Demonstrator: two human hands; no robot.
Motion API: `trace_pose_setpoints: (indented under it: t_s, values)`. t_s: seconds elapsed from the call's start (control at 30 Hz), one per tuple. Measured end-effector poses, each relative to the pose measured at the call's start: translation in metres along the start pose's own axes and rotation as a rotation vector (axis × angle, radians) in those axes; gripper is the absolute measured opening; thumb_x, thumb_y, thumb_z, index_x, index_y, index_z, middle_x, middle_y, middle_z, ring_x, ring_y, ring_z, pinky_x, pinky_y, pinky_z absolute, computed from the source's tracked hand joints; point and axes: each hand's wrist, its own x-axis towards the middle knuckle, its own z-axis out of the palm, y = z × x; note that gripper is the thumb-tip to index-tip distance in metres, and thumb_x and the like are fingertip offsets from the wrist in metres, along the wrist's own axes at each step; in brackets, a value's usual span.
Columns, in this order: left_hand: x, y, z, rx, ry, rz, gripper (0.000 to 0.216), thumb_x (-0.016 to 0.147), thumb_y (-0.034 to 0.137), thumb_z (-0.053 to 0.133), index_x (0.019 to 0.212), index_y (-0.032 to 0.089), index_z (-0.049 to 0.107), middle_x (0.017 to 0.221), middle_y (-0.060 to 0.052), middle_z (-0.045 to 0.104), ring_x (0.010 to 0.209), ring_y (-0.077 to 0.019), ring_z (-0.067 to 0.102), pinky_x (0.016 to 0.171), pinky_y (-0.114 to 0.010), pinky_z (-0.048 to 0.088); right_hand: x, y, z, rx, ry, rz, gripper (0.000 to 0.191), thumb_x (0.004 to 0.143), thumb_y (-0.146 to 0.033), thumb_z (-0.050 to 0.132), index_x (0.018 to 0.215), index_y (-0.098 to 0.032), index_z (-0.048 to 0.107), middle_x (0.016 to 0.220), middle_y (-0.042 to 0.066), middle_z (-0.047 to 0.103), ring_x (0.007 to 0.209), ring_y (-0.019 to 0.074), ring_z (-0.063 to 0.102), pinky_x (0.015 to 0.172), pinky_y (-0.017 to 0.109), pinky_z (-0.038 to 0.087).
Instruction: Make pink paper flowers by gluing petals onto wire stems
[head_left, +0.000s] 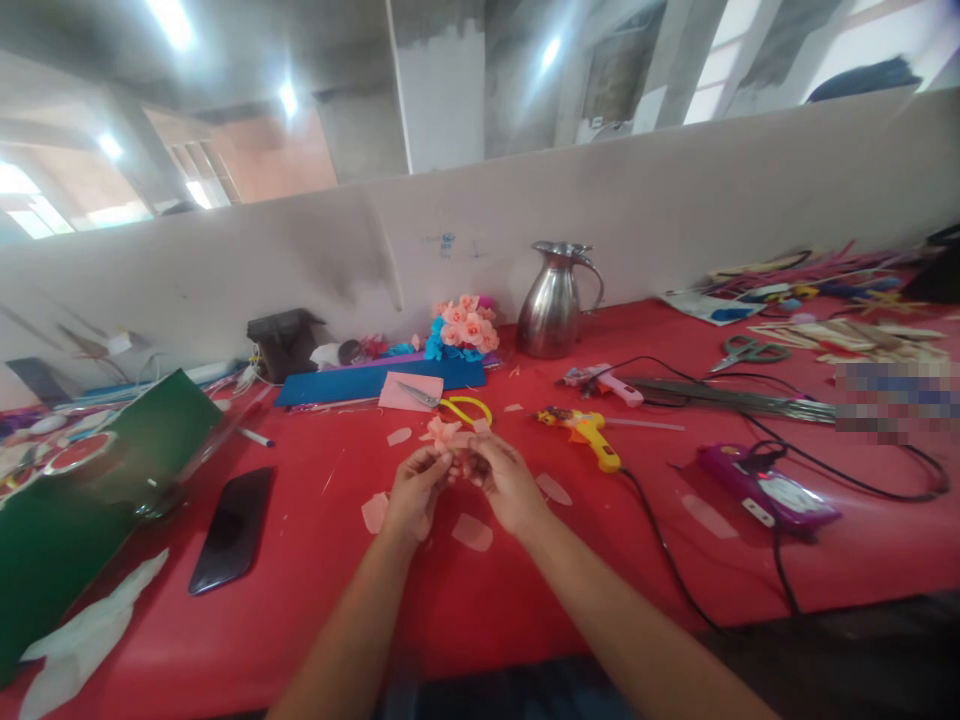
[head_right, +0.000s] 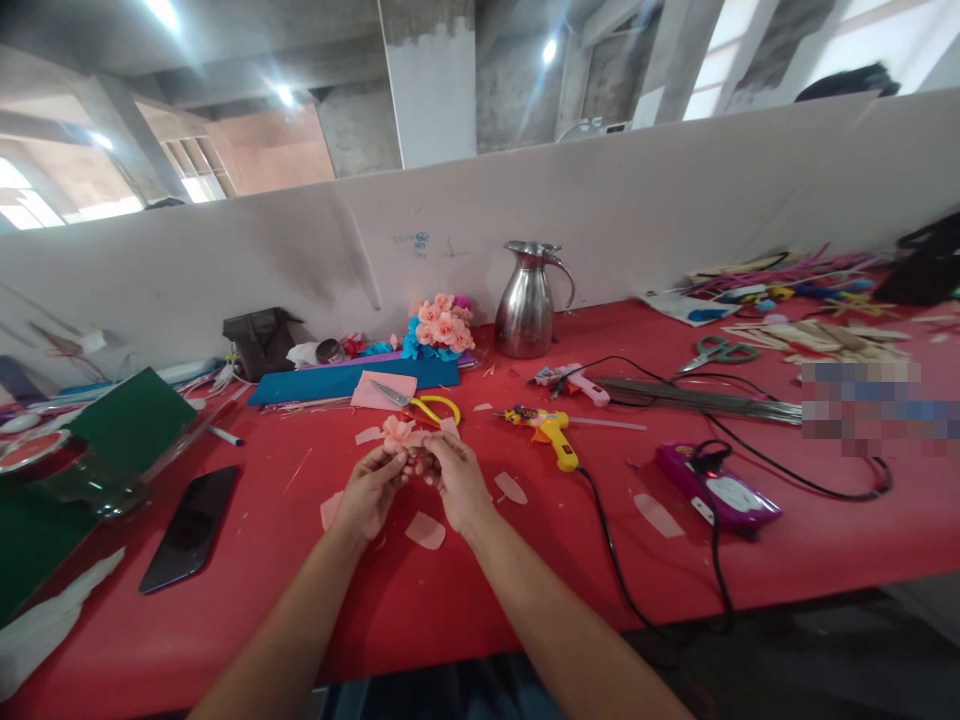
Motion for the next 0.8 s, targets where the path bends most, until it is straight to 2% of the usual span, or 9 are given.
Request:
trace_pose_setpoints:
  t_s: [0.17,0.3,0.6,0.8]
  values:
    - [0.001,-0.006,-0.001,0.180,-0.039,0.143,0.016,0.066,0.027,0.069,0.072,0.012,0.065,0.063,-0.002,0.063,0.058,-0.0089,0.055,0.058,-0.020,0.041,-0.002,-0.006,0.001,0.024,-0.056,-0.029,0.012,0.070,-0.029,0.057,0.068,-0.017,0.059,0.051,-0.002,0.056,0.046,0.0091,0.049,0.042,0.020,0.028]
    - [0.004,-0.010,-0.004,0.153,0.021,0.177,0.015,0.065,0.026,0.069,0.072,0.013,0.065,0.065,-0.002,0.064,0.060,-0.0102,0.056,0.063,-0.023,0.043,-0.004,-0.008,0.002,0.046,-0.089,-0.036,0.010,0.067,-0.024,0.053,0.070,-0.018,0.061,0.053,-0.002,0.057,0.048,0.0093,0.049,0.042,0.020,0.027]
    - [0.003,-0.009,-0.004,0.184,0.051,0.277,0.008,0.063,0.018,0.066,0.071,0.015,0.064,0.061,0.002,0.062,0.057,-0.0099,0.054,0.061,-0.022,0.043,-0.011,-0.008,0.005,-0.187,-0.175,-0.052,0.012,0.067,-0.020,0.054,0.061,-0.017,0.064,0.051,-0.001,0.056,0.048,0.0081,0.044,0.046,0.022,0.027]
    - [-0.001,-0.004,0.001,0.221,0.082,0.320,0.013,0.063,0.015,0.066,0.075,0.015,0.067,0.067,0.000,0.064,0.062,-0.0119,0.056,0.063,-0.023,0.045,-0.009,-0.007,0.004,-0.109,-0.160,-0.042,0.006,0.065,-0.021,0.058,0.065,-0.018,0.064,0.055,-0.002,0.059,0.046,0.0085,0.047,0.043,0.021,0.026]
